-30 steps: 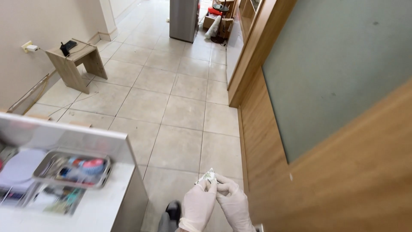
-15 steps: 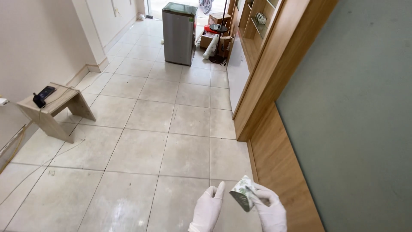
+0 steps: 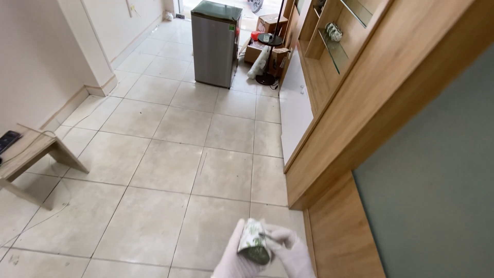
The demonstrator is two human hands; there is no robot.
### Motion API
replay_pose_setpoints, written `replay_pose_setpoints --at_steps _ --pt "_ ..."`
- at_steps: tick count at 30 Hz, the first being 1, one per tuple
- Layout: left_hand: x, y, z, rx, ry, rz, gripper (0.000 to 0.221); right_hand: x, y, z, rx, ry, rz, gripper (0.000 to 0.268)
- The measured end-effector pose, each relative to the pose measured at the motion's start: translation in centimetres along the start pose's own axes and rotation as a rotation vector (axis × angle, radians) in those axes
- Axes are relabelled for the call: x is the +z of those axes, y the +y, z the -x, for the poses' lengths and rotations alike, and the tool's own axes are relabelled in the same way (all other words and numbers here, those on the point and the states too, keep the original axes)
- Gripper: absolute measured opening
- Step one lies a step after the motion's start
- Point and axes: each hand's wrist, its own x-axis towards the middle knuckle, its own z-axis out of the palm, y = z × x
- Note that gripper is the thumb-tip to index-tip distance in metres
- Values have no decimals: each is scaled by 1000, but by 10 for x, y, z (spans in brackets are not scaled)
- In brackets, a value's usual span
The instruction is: Packaging small flower-shaped candles into individual plastic bags and placing them inside white petal-shaped gift boxes.
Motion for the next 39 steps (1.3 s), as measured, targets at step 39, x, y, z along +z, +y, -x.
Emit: replay_pose_setpoints --at_steps 39 --pt "257 318 -1030 -483 171 53 48 -203 -247 -989 -20 556 325 18"
